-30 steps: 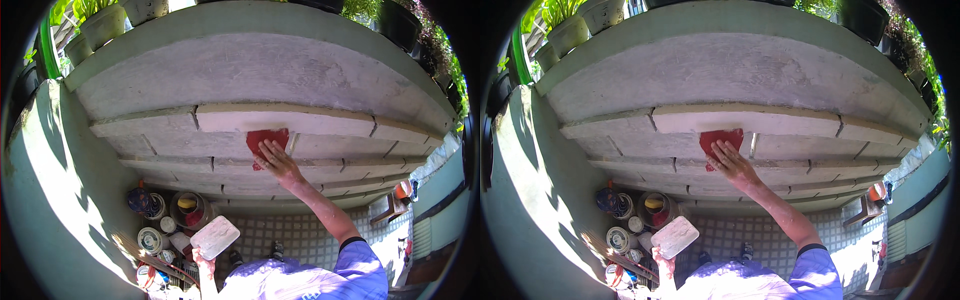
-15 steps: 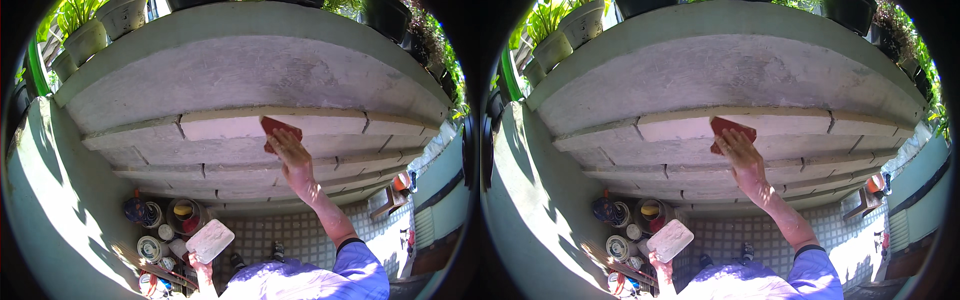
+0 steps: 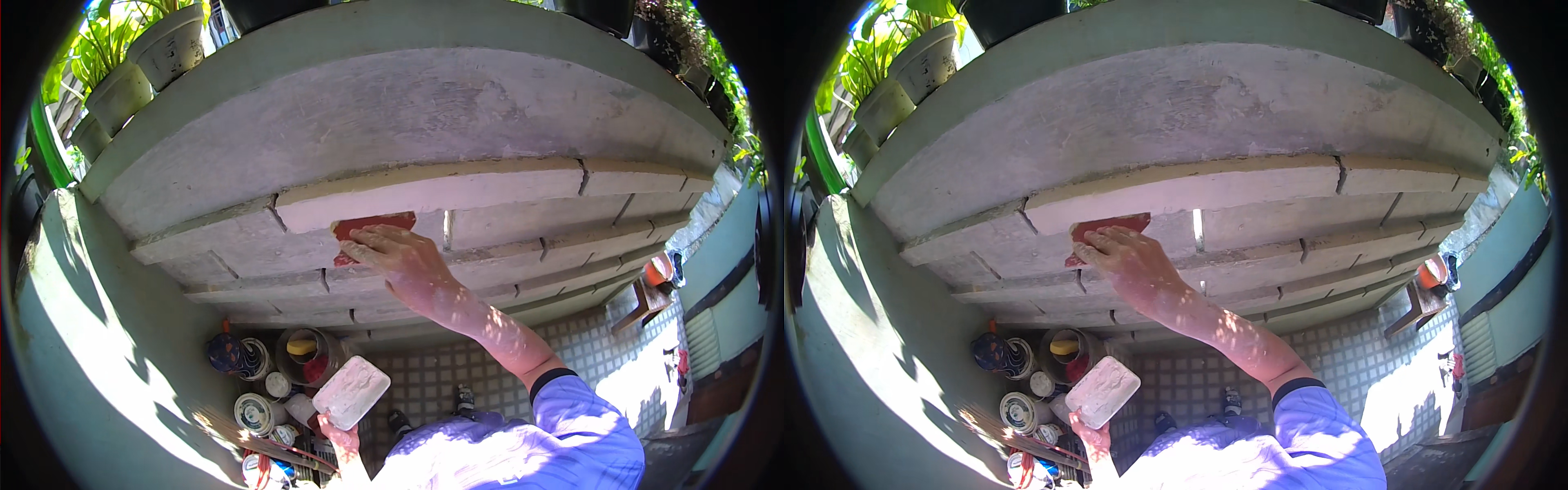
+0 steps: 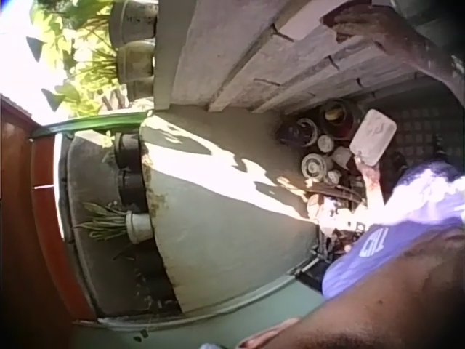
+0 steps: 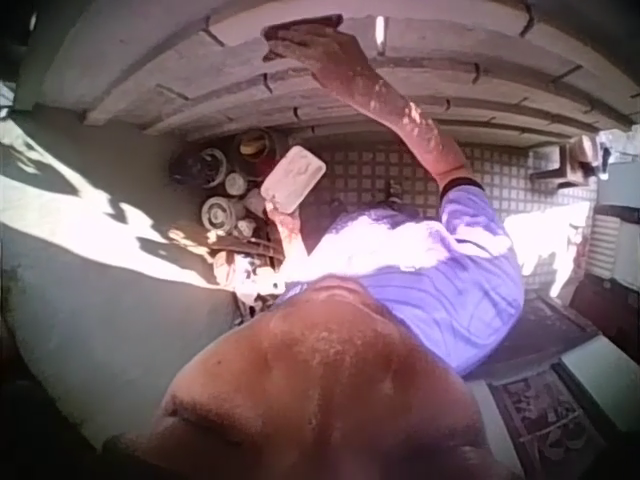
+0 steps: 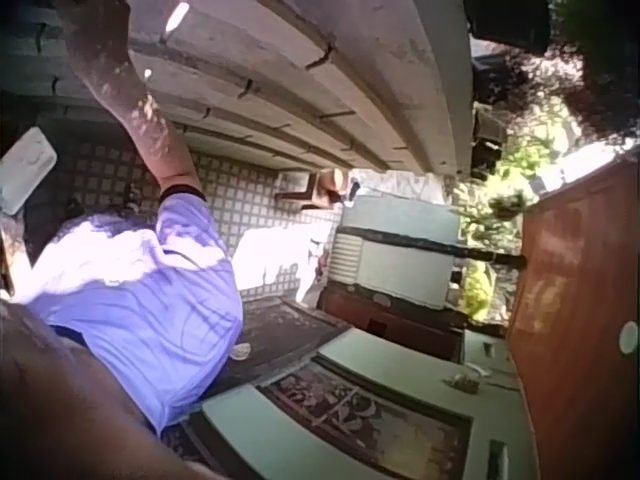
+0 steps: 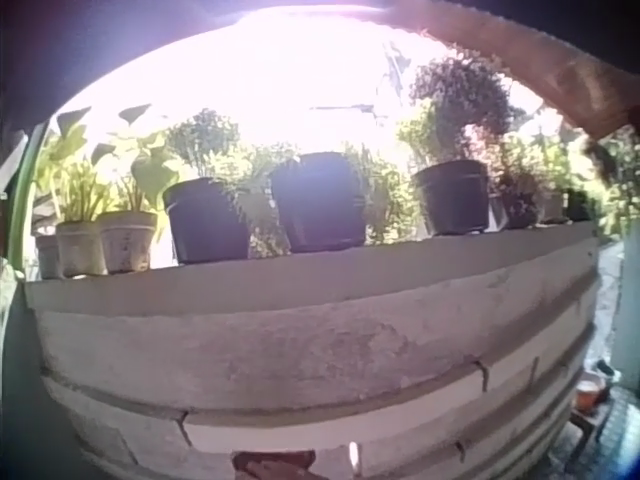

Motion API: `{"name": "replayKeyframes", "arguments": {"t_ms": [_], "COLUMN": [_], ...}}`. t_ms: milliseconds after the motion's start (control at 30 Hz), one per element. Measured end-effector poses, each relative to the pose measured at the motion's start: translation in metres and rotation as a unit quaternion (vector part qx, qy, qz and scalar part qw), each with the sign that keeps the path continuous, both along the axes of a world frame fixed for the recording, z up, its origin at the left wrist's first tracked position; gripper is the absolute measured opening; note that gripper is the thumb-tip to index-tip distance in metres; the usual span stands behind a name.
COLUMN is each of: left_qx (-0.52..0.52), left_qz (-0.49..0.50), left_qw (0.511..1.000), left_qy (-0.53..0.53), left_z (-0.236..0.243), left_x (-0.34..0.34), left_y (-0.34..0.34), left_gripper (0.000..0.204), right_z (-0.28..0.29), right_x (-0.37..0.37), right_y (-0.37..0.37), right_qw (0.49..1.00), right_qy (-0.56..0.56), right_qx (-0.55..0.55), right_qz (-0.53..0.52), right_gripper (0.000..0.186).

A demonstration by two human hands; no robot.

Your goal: Applying filler material to gaps in a concrete wall using a scraper tool.

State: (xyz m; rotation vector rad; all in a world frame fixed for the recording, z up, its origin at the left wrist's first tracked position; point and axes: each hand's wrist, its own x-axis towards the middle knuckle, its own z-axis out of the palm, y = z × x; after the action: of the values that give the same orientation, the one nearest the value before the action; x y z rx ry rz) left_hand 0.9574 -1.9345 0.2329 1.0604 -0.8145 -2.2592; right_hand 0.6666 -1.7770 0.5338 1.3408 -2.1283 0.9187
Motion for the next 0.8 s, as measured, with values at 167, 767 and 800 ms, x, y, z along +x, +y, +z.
{"name": "replayKeyframes", "arguments": {"t_ms": [167, 767, 800], "left_qx": [-0.018, -0.024, -0.024], "left_qz": [0.039, -0.011, -0.006], "left_qw": [0.999, 0.999, 1.0], "left_qy": [-0.002, -0.039, -0.014], "left_z": [0.0, 0.003, 0.007], "left_x": [0.018, 0.009, 0.001], "left_y": [-0.002, 0.008, 0.015], "left_gripper": [0.056, 0.062, 0.062], "right_z": [-0.035, -0.121, -0.127], "right_x": [-0.054, -0.097, -0.086], "right_y": [0.049, 0.028, 0.019], "right_qw": [0.943, 0.957, 0.969], "right_qy": [0.276, 0.256, 0.222], "right_qx": [-0.085, 0.048, 0.054], "right_qz": [-0.164, -0.129, -0.097], "right_gripper": [0.06, 0.065, 0.066]}}
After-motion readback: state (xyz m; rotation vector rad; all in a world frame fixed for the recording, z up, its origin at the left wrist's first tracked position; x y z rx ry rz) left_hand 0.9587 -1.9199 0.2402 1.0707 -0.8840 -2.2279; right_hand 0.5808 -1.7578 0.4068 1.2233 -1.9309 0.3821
